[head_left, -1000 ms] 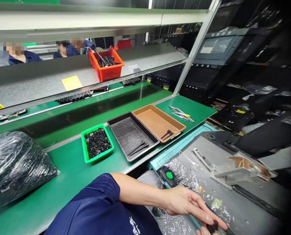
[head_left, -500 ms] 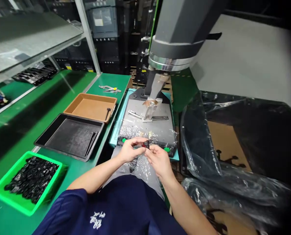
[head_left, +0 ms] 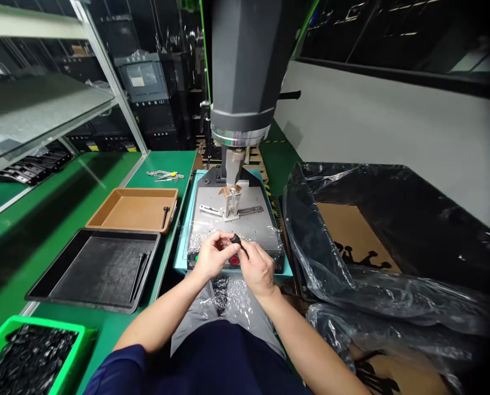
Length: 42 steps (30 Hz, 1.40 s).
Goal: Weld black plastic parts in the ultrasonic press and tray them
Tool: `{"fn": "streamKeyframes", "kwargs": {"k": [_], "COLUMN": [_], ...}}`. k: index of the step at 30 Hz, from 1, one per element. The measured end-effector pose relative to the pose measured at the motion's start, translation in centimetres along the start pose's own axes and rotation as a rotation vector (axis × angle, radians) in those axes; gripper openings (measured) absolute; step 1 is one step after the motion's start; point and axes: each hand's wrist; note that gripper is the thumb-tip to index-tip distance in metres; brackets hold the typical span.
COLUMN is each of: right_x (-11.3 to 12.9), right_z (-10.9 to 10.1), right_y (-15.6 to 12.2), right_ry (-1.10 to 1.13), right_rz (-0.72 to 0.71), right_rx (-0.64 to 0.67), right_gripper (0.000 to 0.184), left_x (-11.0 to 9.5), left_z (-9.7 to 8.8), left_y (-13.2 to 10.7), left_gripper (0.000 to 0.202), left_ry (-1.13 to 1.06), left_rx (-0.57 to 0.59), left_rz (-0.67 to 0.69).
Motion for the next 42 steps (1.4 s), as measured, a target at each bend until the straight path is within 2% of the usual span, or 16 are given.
{"fn": "streamKeyframes", "kwargs": {"k": [3, 6, 11, 15, 19, 22, 26, 31, 42], "right_x": [-0.6, -1.2, -2.2, -3.0, -3.9, -5.1, -7.2, -9.2, -10.3], "right_z": [0.3, 0.0, -0.8, -0.6, -0.1, -0.1, -0.4, -0.3, 0.1], "right_y": [1.3, 2.5, 3.4, 3.6, 4.1, 4.2, 3.0, 0.0, -3.7], "right_ry": [-0.132, -0.153, 0.001, -0.024, -0.034, -0.029, 0.021, 0.103, 0.294], "right_rz": [-0.06, -0.075, -0.058, -0.024, -0.002, 0.032, 0.077, 0.156, 0.315], "right_rx": [-0.08, -0.13, -0.073, -0.096, -0.098, -0.079, -0.041, 0.08, 0.225], "right_gripper": [0.018, 0.016, 0.022, 0.023, 0.023, 0.025, 0.029, 0.029, 0.029], "left_x": [-0.4, -0.8, -0.6, -0.2, 0.2, 0.3, 0.2, 0.8, 1.6], "left_z": [0.8, 1.0, 1.0, 1.5, 1.8, 1.3, -0.1, -1.2, -2.5], "left_y": [1.7, 3.3, 4.9, 5.7, 7.2, 9.3, 13.2, 16.9, 19.4], "left_gripper": [0.032, 0.033, 0.033, 0.036, 0.033, 0.033, 0.03, 0.022, 0.006], "left_ry": [-0.025, -0.033, -0.076, -0.072, -0.073, 0.024, 0.235, 0.395, 0.612], "left_rx": [-0.094, -0.074, -0.012, 0.018, -0.044, -0.104, -0.201, -0.23, -0.164], "left_rz": [0.034, 0.043, 0.016, 0.003, -0.027, -0.025, 0.058, 0.092, 0.263]}}
Point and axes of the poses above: each hand's wrist, its own y-axis towards the middle knuckle, its own z-axis out of the palm, x = y × z, and after that the axes turned 5 degrees about x, right-handed
